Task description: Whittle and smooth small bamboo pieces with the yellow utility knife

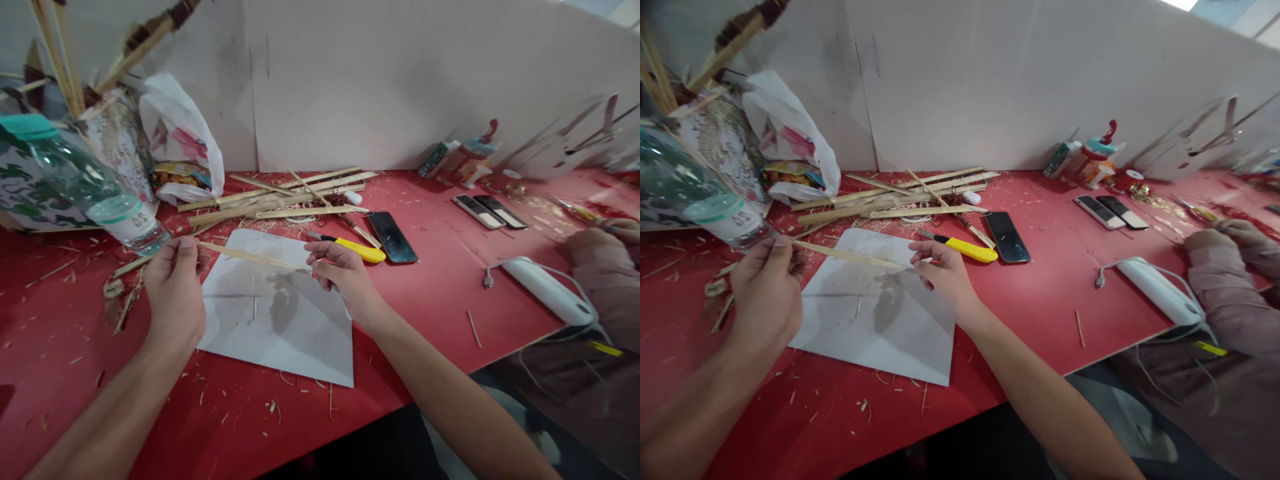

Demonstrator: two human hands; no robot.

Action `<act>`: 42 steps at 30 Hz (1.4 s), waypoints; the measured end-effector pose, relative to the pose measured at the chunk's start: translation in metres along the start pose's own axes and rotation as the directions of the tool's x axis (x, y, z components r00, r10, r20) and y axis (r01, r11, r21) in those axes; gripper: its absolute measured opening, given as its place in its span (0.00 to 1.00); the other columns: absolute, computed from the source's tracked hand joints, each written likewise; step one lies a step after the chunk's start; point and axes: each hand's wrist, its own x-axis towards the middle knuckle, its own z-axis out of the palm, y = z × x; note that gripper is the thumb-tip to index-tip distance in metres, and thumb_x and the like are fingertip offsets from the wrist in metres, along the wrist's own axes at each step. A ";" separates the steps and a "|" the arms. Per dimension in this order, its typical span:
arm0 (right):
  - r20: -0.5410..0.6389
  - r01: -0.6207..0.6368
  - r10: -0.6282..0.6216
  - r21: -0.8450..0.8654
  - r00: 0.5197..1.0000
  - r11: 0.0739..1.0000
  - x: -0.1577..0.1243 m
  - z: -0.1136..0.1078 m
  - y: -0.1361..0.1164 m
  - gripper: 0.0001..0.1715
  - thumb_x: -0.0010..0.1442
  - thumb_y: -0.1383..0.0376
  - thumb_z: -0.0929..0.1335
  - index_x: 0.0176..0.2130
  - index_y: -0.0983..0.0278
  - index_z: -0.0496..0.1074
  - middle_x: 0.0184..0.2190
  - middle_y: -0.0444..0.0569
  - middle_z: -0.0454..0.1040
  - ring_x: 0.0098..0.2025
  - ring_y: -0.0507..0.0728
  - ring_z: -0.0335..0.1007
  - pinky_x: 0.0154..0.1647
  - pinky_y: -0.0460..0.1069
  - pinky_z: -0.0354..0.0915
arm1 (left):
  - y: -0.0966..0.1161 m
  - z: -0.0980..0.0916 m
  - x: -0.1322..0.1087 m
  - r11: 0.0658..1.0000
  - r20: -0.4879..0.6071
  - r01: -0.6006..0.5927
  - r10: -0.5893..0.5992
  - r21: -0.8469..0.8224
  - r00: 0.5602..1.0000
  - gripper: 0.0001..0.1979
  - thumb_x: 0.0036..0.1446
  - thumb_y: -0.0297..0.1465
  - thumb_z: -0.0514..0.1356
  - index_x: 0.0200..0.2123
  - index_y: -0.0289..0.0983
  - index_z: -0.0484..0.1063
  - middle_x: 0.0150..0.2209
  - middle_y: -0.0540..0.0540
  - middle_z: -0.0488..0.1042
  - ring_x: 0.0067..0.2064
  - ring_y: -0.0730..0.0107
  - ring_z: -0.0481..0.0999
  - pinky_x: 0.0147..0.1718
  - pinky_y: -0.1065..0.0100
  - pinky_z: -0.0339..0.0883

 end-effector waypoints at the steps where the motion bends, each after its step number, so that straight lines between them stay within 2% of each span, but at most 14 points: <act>1: -0.001 -0.002 0.002 -0.011 1.000 1.000 0.000 0.000 0.001 0.17 0.53 0.66 0.71 0.44 0.63 0.75 0.34 0.43 0.69 0.22 0.46 0.53 0.22 0.46 0.51 | 0.000 0.000 0.000 1.000 0.003 0.004 -0.004 -0.003 1.000 0.06 0.57 0.32 0.65 0.29 0.39 0.72 0.26 0.53 0.66 0.28 0.75 0.64 0.31 0.69 0.62; 7: 0.059 -0.022 0.027 -0.083 0.998 0.996 0.002 0.002 0.006 0.18 0.54 0.63 0.73 0.45 0.63 0.75 0.33 0.43 0.69 0.23 0.46 0.54 0.21 0.46 0.50 | -0.001 -0.004 0.000 1.000 0.047 0.015 -0.015 -0.006 0.999 0.07 0.59 0.33 0.65 0.29 0.41 0.72 0.28 0.52 0.66 0.30 0.73 0.65 0.33 0.66 0.62; 15: 0.098 -0.001 0.019 -0.183 0.995 0.983 0.002 0.002 0.008 0.20 0.54 0.63 0.73 0.47 0.64 0.74 0.33 0.44 0.70 0.26 0.48 0.59 0.23 0.46 0.54 | -0.002 -0.001 0.000 1.000 0.048 -0.008 0.008 -0.004 0.999 0.08 0.57 0.34 0.65 0.29 0.37 0.71 0.25 0.53 0.65 0.27 0.77 0.64 0.28 0.72 0.60; 19: 0.113 0.016 0.010 -0.224 0.994 0.974 0.001 0.002 0.008 0.20 0.54 0.64 0.72 0.48 0.64 0.73 0.34 0.46 0.72 0.29 0.50 0.65 0.26 0.46 0.58 | -0.002 0.000 -0.001 1.000 0.046 0.001 -0.001 0.000 0.999 0.08 0.57 0.33 0.65 0.30 0.37 0.72 0.26 0.53 0.66 0.27 0.77 0.66 0.28 0.74 0.61; 22: 0.163 0.025 0.022 -0.281 0.986 0.959 0.001 0.002 0.008 0.21 0.54 0.65 0.71 0.49 0.64 0.72 0.36 0.47 0.74 0.28 0.49 0.64 0.27 0.46 0.59 | -0.003 -0.001 -0.001 1.000 0.048 0.024 -0.024 0.004 0.999 0.07 0.58 0.33 0.65 0.31 0.37 0.73 0.27 0.53 0.67 0.28 0.77 0.67 0.29 0.74 0.62; 25: 0.196 0.031 0.035 -0.324 0.980 0.945 0.000 0.004 0.008 0.21 0.54 0.65 0.71 0.48 0.64 0.73 0.36 0.46 0.74 0.25 0.47 0.61 0.26 0.46 0.58 | -0.005 -0.002 -0.002 0.999 0.078 0.039 -0.040 0.018 0.996 0.07 0.58 0.34 0.65 0.30 0.38 0.73 0.27 0.53 0.67 0.29 0.76 0.67 0.31 0.73 0.63; 29: 0.226 0.036 0.035 -0.299 0.973 0.954 -0.001 0.006 0.007 0.17 0.53 0.65 0.72 0.44 0.64 0.75 0.31 0.44 0.72 0.29 0.50 0.66 0.28 0.46 0.59 | -0.003 0.000 -0.005 0.996 0.154 0.089 -0.089 0.009 0.984 0.10 0.56 0.36 0.66 0.28 0.38 0.72 0.27 0.52 0.68 0.29 0.75 0.67 0.31 0.72 0.63; 34: 0.169 0.038 -0.003 -0.207 0.986 0.978 -0.001 0.006 0.006 0.17 0.52 0.65 0.74 0.43 0.64 0.76 0.28 0.41 0.70 0.28 0.49 0.65 0.27 0.46 0.59 | 0.002 0.005 -0.011 0.968 0.213 0.242 -0.224 -0.062 0.951 0.18 0.57 0.47 0.63 0.33 0.37 0.75 0.32 0.49 0.71 0.30 0.74 0.68 0.31 0.70 0.63; 37: 0.126 0.048 -0.027 -0.173 0.992 0.984 -0.001 0.005 0.006 0.18 0.52 0.65 0.75 0.44 0.64 0.76 0.28 0.42 0.71 0.28 0.49 0.67 0.28 0.46 0.60 | -0.001 0.006 -0.016 0.971 0.285 0.237 -0.238 0.041 0.928 0.17 0.55 0.46 0.66 0.34 0.37 0.76 0.34 0.49 0.73 0.30 0.75 0.68 0.32 0.71 0.63; 39: 0.138 0.053 -0.030 -0.166 0.990 0.985 -0.001 0.005 0.006 0.18 0.52 0.64 0.75 0.44 0.64 0.75 0.28 0.42 0.72 0.28 0.49 0.67 0.28 0.46 0.60 | -0.003 0.006 -0.021 0.959 0.379 0.232 -0.278 0.163 0.883 0.15 0.53 0.42 0.69 0.34 0.37 0.77 0.33 0.49 0.74 0.31 0.75 0.69 0.32 0.71 0.63; 42: 0.176 0.055 -0.023 -0.182 0.984 0.982 -0.001 0.006 0.007 0.19 0.52 0.64 0.75 0.45 0.64 0.75 0.28 0.42 0.72 0.28 0.50 0.67 0.28 0.46 0.60 | -0.004 0.007 -0.029 0.937 0.528 0.238 -0.341 0.254 0.778 0.15 0.53 0.40 0.69 0.40 0.37 0.77 0.36 0.47 0.77 0.36 0.70 0.74 0.37 0.69 0.66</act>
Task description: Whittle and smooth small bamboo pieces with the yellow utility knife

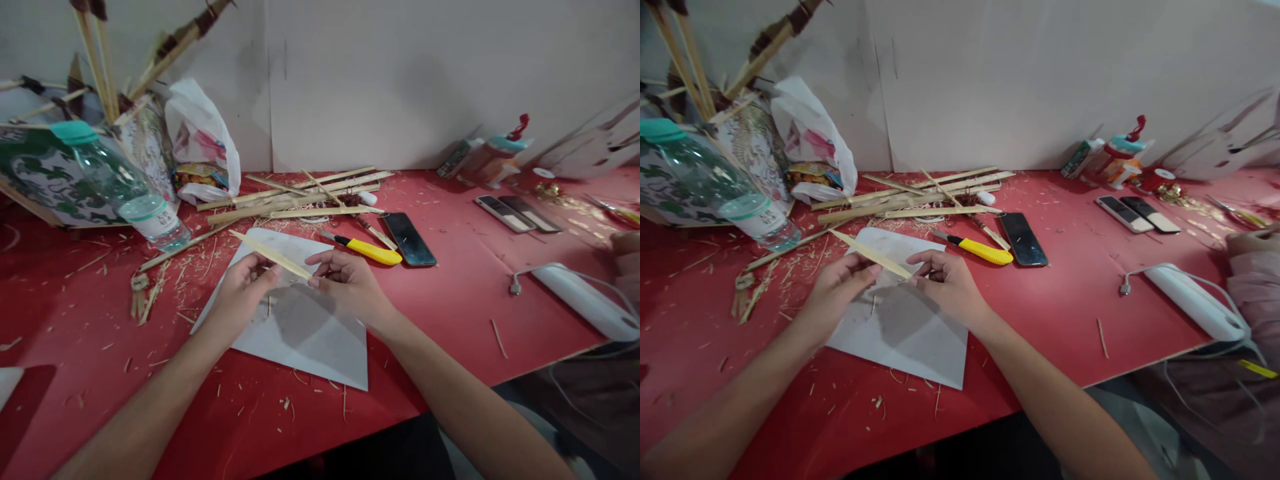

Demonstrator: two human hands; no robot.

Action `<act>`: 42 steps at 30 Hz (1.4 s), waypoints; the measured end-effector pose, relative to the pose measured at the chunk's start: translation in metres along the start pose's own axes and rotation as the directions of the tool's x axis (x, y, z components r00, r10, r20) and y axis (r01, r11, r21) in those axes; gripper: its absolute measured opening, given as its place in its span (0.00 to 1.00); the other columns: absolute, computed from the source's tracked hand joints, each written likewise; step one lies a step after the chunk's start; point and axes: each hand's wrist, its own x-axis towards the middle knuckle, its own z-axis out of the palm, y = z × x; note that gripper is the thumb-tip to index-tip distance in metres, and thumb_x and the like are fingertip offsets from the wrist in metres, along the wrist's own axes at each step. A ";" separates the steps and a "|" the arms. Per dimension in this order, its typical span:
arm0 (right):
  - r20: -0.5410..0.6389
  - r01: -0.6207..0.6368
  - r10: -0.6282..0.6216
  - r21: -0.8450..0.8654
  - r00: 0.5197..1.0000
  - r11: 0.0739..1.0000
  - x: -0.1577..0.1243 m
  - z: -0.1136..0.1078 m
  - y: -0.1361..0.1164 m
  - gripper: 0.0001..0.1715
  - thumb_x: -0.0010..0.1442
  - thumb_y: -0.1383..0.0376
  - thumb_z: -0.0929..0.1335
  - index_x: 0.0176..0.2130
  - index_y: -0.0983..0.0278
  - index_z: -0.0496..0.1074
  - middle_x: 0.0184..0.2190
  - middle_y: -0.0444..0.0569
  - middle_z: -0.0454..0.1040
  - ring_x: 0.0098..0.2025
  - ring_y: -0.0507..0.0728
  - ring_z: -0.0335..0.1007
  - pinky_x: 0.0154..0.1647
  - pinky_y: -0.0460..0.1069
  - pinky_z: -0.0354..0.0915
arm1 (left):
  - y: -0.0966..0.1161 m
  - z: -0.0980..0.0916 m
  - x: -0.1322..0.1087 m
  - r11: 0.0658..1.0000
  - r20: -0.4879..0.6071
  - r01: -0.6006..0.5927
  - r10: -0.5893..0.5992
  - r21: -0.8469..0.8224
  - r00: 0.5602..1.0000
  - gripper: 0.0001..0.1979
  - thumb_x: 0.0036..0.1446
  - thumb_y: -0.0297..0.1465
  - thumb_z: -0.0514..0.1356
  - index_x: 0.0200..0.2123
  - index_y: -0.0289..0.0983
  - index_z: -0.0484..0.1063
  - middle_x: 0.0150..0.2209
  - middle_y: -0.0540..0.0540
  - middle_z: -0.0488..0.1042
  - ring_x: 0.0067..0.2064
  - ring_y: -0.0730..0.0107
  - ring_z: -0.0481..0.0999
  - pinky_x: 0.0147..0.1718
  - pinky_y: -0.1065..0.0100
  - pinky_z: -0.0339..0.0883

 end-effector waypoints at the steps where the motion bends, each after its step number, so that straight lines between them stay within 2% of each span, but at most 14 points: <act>1: 0.009 -0.003 0.003 -0.010 1.000 1.000 0.000 0.000 0.000 0.19 0.53 0.63 0.75 0.45 0.64 0.75 0.29 0.43 0.72 0.28 0.50 0.67 0.28 0.46 0.60 | 0.000 0.002 -0.002 1.000 0.043 0.001 -0.001 0.005 0.999 0.16 0.54 0.40 0.68 0.42 0.37 0.77 0.38 0.46 0.78 0.39 0.67 0.75 0.40 0.67 0.67; 3: 0.020 -0.004 0.005 -0.032 1.000 0.999 0.000 0.002 0.000 0.19 0.53 0.63 0.75 0.45 0.64 0.75 0.29 0.43 0.73 0.28 0.50 0.67 0.28 0.46 0.60 | 0.000 0.004 -0.004 1.000 0.077 -0.011 0.010 0.009 0.997 0.17 0.55 0.39 0.68 0.45 0.37 0.77 0.41 0.43 0.79 0.43 0.63 0.77 0.44 0.64 0.68; 5: 0.031 -0.001 0.003 -0.056 1.000 0.998 -0.001 0.003 -0.001 0.19 0.54 0.63 0.74 0.46 0.64 0.75 0.30 0.44 0.73 0.28 0.50 0.67 0.27 0.46 0.59 | 0.001 0.004 -0.005 1.000 0.066 -0.017 0.017 0.013 0.998 0.16 0.55 0.38 0.67 0.43 0.36 0.78 0.40 0.43 0.80 0.42 0.62 0.77 0.44 0.63 0.68; 12: 0.036 0.013 -0.008 -0.142 0.999 0.990 -0.005 0.004 -0.003 0.18 0.56 0.62 0.73 0.47 0.63 0.74 0.30 0.44 0.73 0.26 0.50 0.64 0.25 0.46 0.57 | 0.004 0.007 -0.008 1.000 0.017 0.003 -0.002 -0.029 1.000 0.12 0.50 0.36 0.68 0.38 0.36 0.79 0.34 0.45 0.79 0.35 0.65 0.77 0.35 0.67 0.68; 19: 0.093 0.059 -0.038 -0.239 0.995 0.969 -0.009 0.011 -0.007 0.16 0.56 0.66 0.72 0.46 0.62 0.76 0.29 0.42 0.72 0.21 0.47 0.57 0.21 0.45 0.53 | 0.007 0.013 -0.011 0.999 -0.097 -0.010 0.015 0.047 0.995 0.04 0.51 0.31 0.63 0.27 0.36 0.76 0.24 0.51 0.71 0.28 0.72 0.68 0.28 0.71 0.60; 25: 0.186 0.044 -0.001 -0.225 0.982 0.973 -0.012 0.014 -0.004 0.17 0.56 0.67 0.71 0.47 0.61 0.75 0.29 0.42 0.73 0.20 0.46 0.57 0.20 0.45 0.52 | 0.002 0.012 -0.013 0.992 -0.117 -0.035 0.049 0.121 0.992 0.07 0.55 0.31 0.58 0.26 0.38 0.75 0.23 0.51 0.68 0.26 0.73 0.65 0.25 0.70 0.57; 31: 0.267 0.054 0.012 -0.240 0.964 0.969 -0.015 0.017 -0.006 0.20 0.56 0.69 0.71 0.49 0.59 0.75 0.28 0.41 0.72 0.23 0.48 0.61 0.23 0.45 0.57 | 0.000 0.008 -0.012 0.995 -0.192 -0.017 0.037 0.102 0.981 0.15 0.56 0.33 0.56 0.18 0.39 0.67 0.19 0.50 0.65 0.25 0.70 0.65 0.25 0.68 0.57; 33: 0.283 0.057 0.014 -0.240 0.959 0.969 -0.016 0.018 -0.009 0.20 0.56 0.70 0.70 0.49 0.59 0.75 0.28 0.41 0.72 0.23 0.48 0.60 0.23 0.45 0.57 | 0.002 0.007 -0.011 0.997 -0.229 0.017 0.001 0.077 0.973 0.16 0.57 0.35 0.55 0.18 0.39 0.67 0.19 0.50 0.65 0.25 0.69 0.65 0.25 0.67 0.58; 36: 0.277 0.052 0.021 -0.255 0.961 0.965 -0.016 0.018 -0.010 0.21 0.56 0.70 0.70 0.50 0.58 0.76 0.29 0.42 0.72 0.23 0.48 0.61 0.23 0.45 0.57 | 0.006 0.006 -0.010 0.998 -0.194 0.018 -0.006 0.061 0.981 0.18 0.57 0.35 0.52 0.17 0.39 0.68 0.19 0.48 0.66 0.25 0.68 0.66 0.25 0.67 0.59; 38: 0.269 0.054 0.021 -0.271 0.963 0.961 -0.015 0.018 -0.008 0.22 0.56 0.71 0.69 0.50 0.58 0.76 0.29 0.42 0.72 0.24 0.49 0.63 0.24 0.45 0.59 | 0.007 0.005 -0.009 0.999 -0.156 -0.009 0.015 0.040 0.988 0.16 0.55 0.34 0.53 0.19 0.38 0.72 0.21 0.48 0.68 0.26 0.68 0.67 0.25 0.67 0.60; 42: 0.271 0.062 0.025 -0.309 0.962 0.949 -0.014 0.016 -0.005 0.21 0.56 0.72 0.69 0.49 0.57 0.76 0.29 0.41 0.72 0.25 0.49 0.64 0.25 0.45 0.60 | 0.007 0.004 -0.007 0.999 -0.163 -0.050 0.052 0.014 0.985 0.09 0.52 0.31 0.57 0.24 0.38 0.76 0.23 0.49 0.69 0.26 0.71 0.65 0.26 0.69 0.59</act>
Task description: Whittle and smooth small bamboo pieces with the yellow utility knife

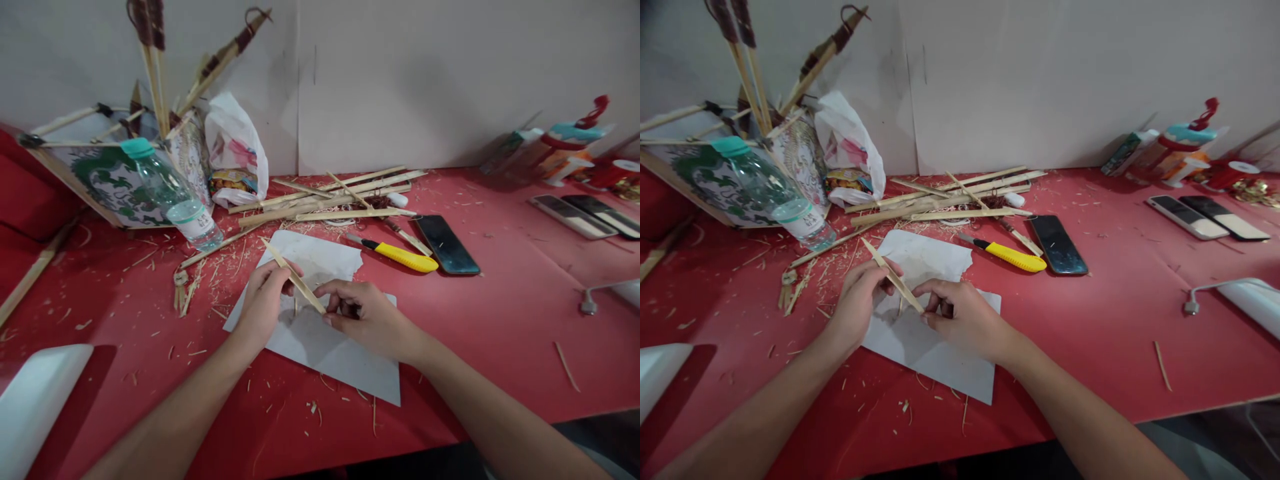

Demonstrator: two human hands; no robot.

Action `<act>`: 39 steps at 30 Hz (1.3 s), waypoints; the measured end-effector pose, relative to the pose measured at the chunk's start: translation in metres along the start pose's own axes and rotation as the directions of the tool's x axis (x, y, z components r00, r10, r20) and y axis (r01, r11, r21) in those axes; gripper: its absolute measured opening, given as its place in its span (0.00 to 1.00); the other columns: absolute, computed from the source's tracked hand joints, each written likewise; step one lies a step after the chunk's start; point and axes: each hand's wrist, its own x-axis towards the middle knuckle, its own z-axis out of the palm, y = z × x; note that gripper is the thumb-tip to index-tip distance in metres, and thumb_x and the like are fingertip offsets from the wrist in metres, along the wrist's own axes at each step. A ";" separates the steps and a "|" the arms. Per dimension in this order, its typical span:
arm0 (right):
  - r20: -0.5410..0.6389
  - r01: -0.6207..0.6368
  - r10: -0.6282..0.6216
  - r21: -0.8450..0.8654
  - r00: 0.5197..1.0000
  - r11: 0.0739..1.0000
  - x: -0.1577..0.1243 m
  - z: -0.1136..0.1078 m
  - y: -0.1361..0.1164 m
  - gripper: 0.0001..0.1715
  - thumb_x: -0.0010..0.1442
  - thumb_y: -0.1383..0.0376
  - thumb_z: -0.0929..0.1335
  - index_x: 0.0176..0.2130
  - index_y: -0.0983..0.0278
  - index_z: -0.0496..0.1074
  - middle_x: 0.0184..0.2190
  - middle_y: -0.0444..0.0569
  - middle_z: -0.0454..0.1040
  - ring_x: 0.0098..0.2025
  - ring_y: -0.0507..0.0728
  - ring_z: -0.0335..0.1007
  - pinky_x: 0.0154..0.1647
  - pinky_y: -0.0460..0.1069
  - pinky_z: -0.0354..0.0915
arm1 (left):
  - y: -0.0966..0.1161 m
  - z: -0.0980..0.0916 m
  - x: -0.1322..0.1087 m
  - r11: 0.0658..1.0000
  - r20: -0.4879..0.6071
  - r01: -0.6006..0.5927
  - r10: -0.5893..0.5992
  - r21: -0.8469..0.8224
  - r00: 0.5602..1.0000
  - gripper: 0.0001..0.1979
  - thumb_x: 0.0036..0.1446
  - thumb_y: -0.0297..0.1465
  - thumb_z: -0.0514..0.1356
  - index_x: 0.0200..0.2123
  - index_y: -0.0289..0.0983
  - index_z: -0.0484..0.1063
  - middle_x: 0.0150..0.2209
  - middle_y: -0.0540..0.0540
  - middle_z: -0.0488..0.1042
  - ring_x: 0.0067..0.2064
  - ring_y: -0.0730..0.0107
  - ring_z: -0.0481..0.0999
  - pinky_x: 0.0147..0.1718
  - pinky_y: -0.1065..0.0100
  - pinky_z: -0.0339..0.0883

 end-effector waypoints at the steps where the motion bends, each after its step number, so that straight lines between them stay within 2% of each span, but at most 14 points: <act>1: 0.007 -0.006 0.006 -0.008 1.000 1.000 0.000 0.000 0.000 0.20 0.56 0.71 0.69 0.48 0.58 0.76 0.29 0.41 0.72 0.24 0.49 0.63 0.25 0.45 0.59 | 0.000 0.000 0.000 1.000 0.008 -0.003 0.003 0.013 1.000 0.08 0.52 0.31 0.58 0.25 0.38 0.76 0.23 0.50 0.68 0.26 0.72 0.65 0.25 0.70 0.58; 6: 0.060 0.027 -0.027 -0.006 0.998 1.000 -0.001 -0.004 -0.007 0.06 0.62 0.62 0.70 0.39 0.61 0.75 0.25 0.40 0.69 0.25 0.49 0.60 0.24 0.46 0.55 | 0.004 0.003 -0.006 0.994 0.128 0.000 -0.014 0.110 0.992 0.07 0.55 0.32 0.59 0.28 0.39 0.76 0.21 0.52 0.65 0.25 0.72 0.64 0.24 0.70 0.56; 11: 0.057 0.064 -0.062 -0.023 0.996 0.998 0.000 -0.006 -0.008 0.18 0.65 0.55 0.68 0.29 0.63 0.67 0.22 0.39 0.61 0.25 0.49 0.55 0.24 0.46 0.51 | 0.006 0.008 -0.014 0.994 0.336 -0.036 -0.002 0.108 0.942 0.07 0.58 0.34 0.61 0.34 0.38 0.76 0.28 0.49 0.73 0.30 0.70 0.70 0.30 0.69 0.62; 13: 0.054 0.067 -0.065 -0.052 0.996 0.996 0.000 -0.005 -0.006 0.21 0.66 0.54 0.66 0.26 0.62 0.64 0.22 0.39 0.60 0.25 0.49 0.54 0.24 0.46 0.51 | 0.006 0.008 -0.015 0.993 0.373 -0.062 0.020 0.099 0.928 0.07 0.59 0.35 0.61 0.34 0.38 0.75 0.30 0.48 0.74 0.32 0.69 0.71 0.32 0.69 0.64; 15: 0.059 0.073 -0.069 -0.078 0.996 0.994 0.000 -0.004 -0.005 0.21 0.67 0.55 0.65 0.26 0.62 0.62 0.21 0.39 0.59 0.24 0.49 0.54 0.25 0.46 0.50 | 0.006 0.008 -0.014 0.991 0.346 -0.083 0.042 0.105 0.937 0.07 0.60 0.35 0.61 0.33 0.38 0.75 0.29 0.49 0.73 0.32 0.70 0.71 0.31 0.70 0.64; 19: 0.097 0.096 -0.086 -0.108 0.992 0.989 -0.002 -0.005 -0.004 0.20 0.68 0.59 0.64 0.26 0.62 0.61 0.21 0.38 0.55 0.24 0.48 0.49 0.24 0.46 0.48 | 0.009 0.004 -0.010 0.990 0.208 -0.096 0.073 0.101 0.975 0.06 0.60 0.35 0.61 0.34 0.39 0.75 0.28 0.50 0.72 0.29 0.73 0.68 0.28 0.71 0.62; 22: 0.148 0.114 -0.098 -0.108 0.984 0.988 -0.003 -0.006 -0.007 0.20 0.68 0.60 0.64 0.25 0.62 0.59 0.21 0.38 0.53 0.23 0.48 0.47 0.24 0.46 0.47 | 0.008 0.001 -0.007 0.992 0.149 -0.097 0.084 0.081 0.985 0.06 0.60 0.34 0.61 0.34 0.39 0.75 0.28 0.50 0.72 0.29 0.73 0.68 0.28 0.71 0.62; 25: 0.184 0.132 -0.110 -0.115 0.977 0.984 -0.003 -0.006 -0.010 0.19 0.67 0.62 0.64 0.25 0.62 0.59 0.20 0.38 0.54 0.23 0.48 0.48 0.24 0.46 0.47 | 0.006 0.000 -0.005 0.994 0.139 -0.089 0.080 0.059 0.987 0.06 0.59 0.36 0.62 0.34 0.39 0.75 0.28 0.50 0.71 0.29 0.73 0.67 0.28 0.71 0.61; 31: 0.181 0.129 -0.105 -0.127 0.978 0.983 -0.003 -0.005 -0.011 0.17 0.65 0.64 0.65 0.25 0.62 0.60 0.20 0.37 0.54 0.23 0.48 0.48 0.24 0.46 0.48 | 0.006 0.000 -0.006 0.995 0.147 -0.093 0.089 0.024 0.985 0.08 0.61 0.35 0.62 0.31 0.39 0.73 0.27 0.51 0.69 0.29 0.74 0.65 0.28 0.72 0.61; 39: 0.165 0.089 -0.084 -0.022 0.983 0.996 -0.004 -0.005 -0.008 0.12 0.67 0.63 0.65 0.31 0.64 0.66 0.23 0.38 0.56 0.25 0.48 0.51 0.26 0.45 0.50 | 0.005 0.002 -0.007 0.998 0.162 -0.025 0.035 -0.062 0.986 0.07 0.61 0.33 0.62 0.31 0.38 0.74 0.27 0.52 0.69 0.29 0.76 0.66 0.27 0.74 0.60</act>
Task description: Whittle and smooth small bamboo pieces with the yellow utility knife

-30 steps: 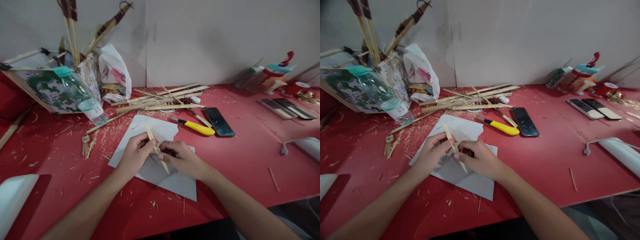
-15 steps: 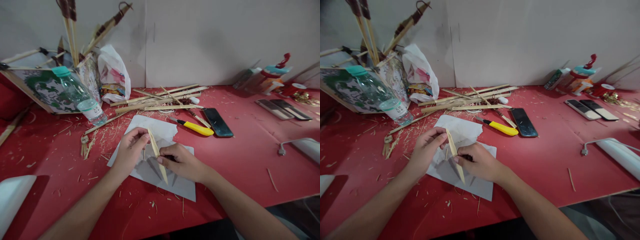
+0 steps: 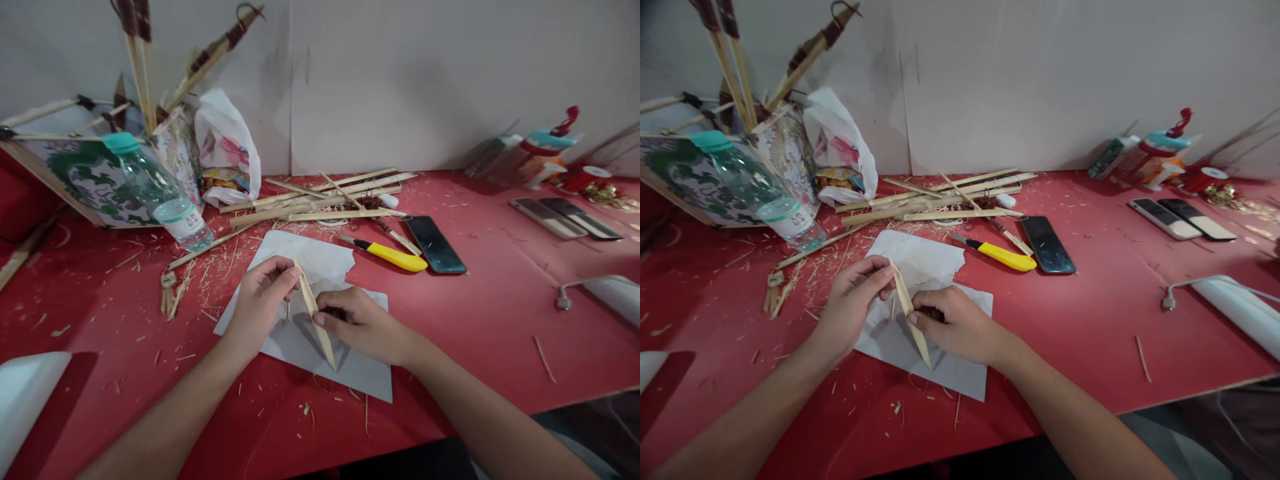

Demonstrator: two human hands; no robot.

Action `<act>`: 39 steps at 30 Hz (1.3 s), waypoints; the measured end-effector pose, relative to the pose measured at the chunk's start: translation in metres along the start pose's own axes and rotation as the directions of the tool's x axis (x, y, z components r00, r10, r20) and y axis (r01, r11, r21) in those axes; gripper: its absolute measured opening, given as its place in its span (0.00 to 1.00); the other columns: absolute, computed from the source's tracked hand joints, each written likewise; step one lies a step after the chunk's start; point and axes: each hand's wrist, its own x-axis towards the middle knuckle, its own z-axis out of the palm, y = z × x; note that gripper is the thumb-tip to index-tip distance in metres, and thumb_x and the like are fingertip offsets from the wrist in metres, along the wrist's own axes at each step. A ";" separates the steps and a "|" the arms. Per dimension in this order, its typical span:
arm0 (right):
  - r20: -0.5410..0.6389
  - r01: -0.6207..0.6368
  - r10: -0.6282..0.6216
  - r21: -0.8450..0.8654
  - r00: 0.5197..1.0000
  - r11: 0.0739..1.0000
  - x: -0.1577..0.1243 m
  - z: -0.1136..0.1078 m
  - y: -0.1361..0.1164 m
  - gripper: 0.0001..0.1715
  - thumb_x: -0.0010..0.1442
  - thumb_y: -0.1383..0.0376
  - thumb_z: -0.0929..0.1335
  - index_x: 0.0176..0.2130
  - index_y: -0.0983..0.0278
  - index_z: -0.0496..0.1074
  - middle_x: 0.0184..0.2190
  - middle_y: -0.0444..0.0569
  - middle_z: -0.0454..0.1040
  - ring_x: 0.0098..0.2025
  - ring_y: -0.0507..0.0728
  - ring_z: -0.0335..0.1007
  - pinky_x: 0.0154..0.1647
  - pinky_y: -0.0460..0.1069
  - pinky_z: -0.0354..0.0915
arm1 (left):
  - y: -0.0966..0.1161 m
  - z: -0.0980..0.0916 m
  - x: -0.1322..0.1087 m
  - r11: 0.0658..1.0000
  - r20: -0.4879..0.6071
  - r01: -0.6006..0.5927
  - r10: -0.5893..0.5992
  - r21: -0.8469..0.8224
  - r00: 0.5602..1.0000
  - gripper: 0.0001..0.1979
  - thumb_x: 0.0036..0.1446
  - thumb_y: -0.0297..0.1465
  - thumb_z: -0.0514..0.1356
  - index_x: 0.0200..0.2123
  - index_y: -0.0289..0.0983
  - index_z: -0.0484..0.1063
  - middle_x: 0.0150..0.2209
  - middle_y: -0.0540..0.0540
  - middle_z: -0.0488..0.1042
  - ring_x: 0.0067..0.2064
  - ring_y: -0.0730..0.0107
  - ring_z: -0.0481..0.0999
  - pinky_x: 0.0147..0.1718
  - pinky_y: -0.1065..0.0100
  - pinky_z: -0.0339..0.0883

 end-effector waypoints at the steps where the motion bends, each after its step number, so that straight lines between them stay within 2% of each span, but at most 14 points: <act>1: 0.000 -0.007 0.007 0.031 1.000 1.000 0.000 0.000 0.000 0.13 0.67 0.63 0.65 0.31 0.64 0.66 0.23 0.38 0.56 0.25 0.48 0.50 0.26 0.45 0.49 | 0.000 0.000 0.000 1.000 0.002 0.006 -0.006 -0.019 1.000 0.07 0.60 0.33 0.62 0.31 0.37 0.74 0.27 0.51 0.69 0.29 0.76 0.66 0.27 0.74 0.60; 7: 0.065 -0.036 0.021 0.249 0.998 0.968 -0.002 -0.002 -0.002 0.15 0.67 0.60 0.67 0.29 0.64 0.64 0.24 0.37 0.54 0.26 0.48 0.49 0.25 0.46 0.48 | 0.002 -0.001 0.001 0.989 -0.047 -0.003 -0.004 -0.149 0.999 0.04 0.59 0.31 0.63 0.33 0.37 0.75 0.27 0.51 0.69 0.27 0.77 0.65 0.27 0.74 0.60; 13: 0.096 -0.056 0.031 0.275 0.995 0.960 -0.001 -0.003 -0.005 0.17 0.68 0.59 0.65 0.29 0.64 0.63 0.24 0.37 0.52 0.25 0.48 0.47 0.24 0.45 0.48 | 0.002 -0.001 0.001 0.988 -0.042 -0.007 0.000 -0.155 0.999 0.04 0.59 0.31 0.64 0.32 0.37 0.75 0.26 0.51 0.69 0.27 0.78 0.65 0.27 0.75 0.59; 15: 0.097 -0.065 0.036 0.317 0.995 0.946 -0.001 -0.003 -0.006 0.17 0.67 0.59 0.66 0.29 0.64 0.65 0.23 0.37 0.55 0.24 0.47 0.49 0.23 0.44 0.49 | 0.002 -0.002 0.001 0.989 -0.046 -0.008 0.001 -0.149 0.999 0.04 0.59 0.31 0.64 0.32 0.37 0.75 0.26 0.52 0.69 0.27 0.78 0.64 0.27 0.75 0.59; 19: 0.083 -0.079 0.048 0.431 0.995 0.899 -0.001 -0.003 -0.006 0.14 0.66 0.57 0.67 0.34 0.65 0.68 0.24 0.40 0.67 0.22 0.47 0.55 0.21 0.44 0.52 | 0.001 -0.002 0.001 0.991 -0.062 -0.031 0.022 -0.134 0.998 0.05 0.59 0.32 0.64 0.32 0.38 0.75 0.27 0.52 0.68 0.28 0.78 0.64 0.28 0.75 0.59; 23: 0.060 -0.089 0.068 0.493 0.996 0.865 -0.001 -0.004 -0.005 0.13 0.67 0.60 0.66 0.47 0.66 0.71 0.21 0.40 0.71 0.19 0.47 0.55 0.20 0.43 0.53 | 0.002 -0.003 0.000 0.995 -0.041 -0.041 0.038 -0.088 0.998 0.06 0.60 0.33 0.63 0.32 0.38 0.74 0.27 0.52 0.67 0.28 0.78 0.63 0.29 0.75 0.59; 26: 0.038 -0.114 0.109 0.507 0.993 0.854 -0.002 -0.006 -0.003 0.22 0.67 0.62 0.65 0.58 0.66 0.68 0.19 0.38 0.69 0.18 0.47 0.54 0.19 0.44 0.51 | 0.002 -0.003 0.000 0.999 -0.022 -0.028 0.027 -0.046 0.999 0.06 0.61 0.33 0.63 0.31 0.39 0.73 0.27 0.52 0.67 0.29 0.77 0.64 0.29 0.74 0.59; 28: -0.001 -0.111 0.132 0.532 0.991 0.839 -0.002 -0.006 -0.002 0.25 0.66 0.62 0.66 0.61 0.66 0.67 0.18 0.37 0.67 0.18 0.48 0.54 0.19 0.44 0.49 | 0.003 -0.003 0.000 1.000 -0.019 -0.011 0.010 -0.030 1.000 0.05 0.60 0.33 0.63 0.32 0.39 0.74 0.28 0.52 0.68 0.30 0.76 0.65 0.30 0.74 0.60; 33: -0.102 -0.057 0.159 0.645 0.982 0.762 -0.001 -0.005 -0.001 0.27 0.65 0.61 0.68 0.60 0.68 0.70 0.18 0.36 0.58 0.20 0.48 0.49 0.21 0.46 0.47 | 0.003 -0.005 0.002 1.000 -0.025 0.013 -0.013 -0.008 1.000 0.05 0.60 0.32 0.63 0.32 0.39 0.74 0.28 0.51 0.69 0.29 0.76 0.65 0.29 0.73 0.60; 36: -0.122 -0.053 0.158 0.606 0.980 0.794 0.000 -0.004 -0.003 0.27 0.66 0.58 0.68 0.61 0.66 0.70 0.18 0.36 0.56 0.21 0.48 0.48 0.23 0.46 0.46 | 0.002 -0.006 0.003 1.000 -0.030 0.015 -0.016 -0.016 0.999 0.05 0.60 0.33 0.62 0.32 0.38 0.74 0.27 0.51 0.69 0.29 0.75 0.65 0.29 0.72 0.60; 39: -0.141 -0.073 0.169 0.514 0.975 0.855 -0.001 -0.004 -0.005 0.25 0.67 0.54 0.67 0.56 0.65 0.73 0.20 0.37 0.57 0.22 0.48 0.49 0.22 0.46 0.46 | 0.000 -0.006 0.005 1.000 -0.073 0.003 -0.002 0.015 0.997 0.07 0.60 0.34 0.63 0.31 0.38 0.73 0.27 0.51 0.69 0.29 0.75 0.65 0.29 0.72 0.59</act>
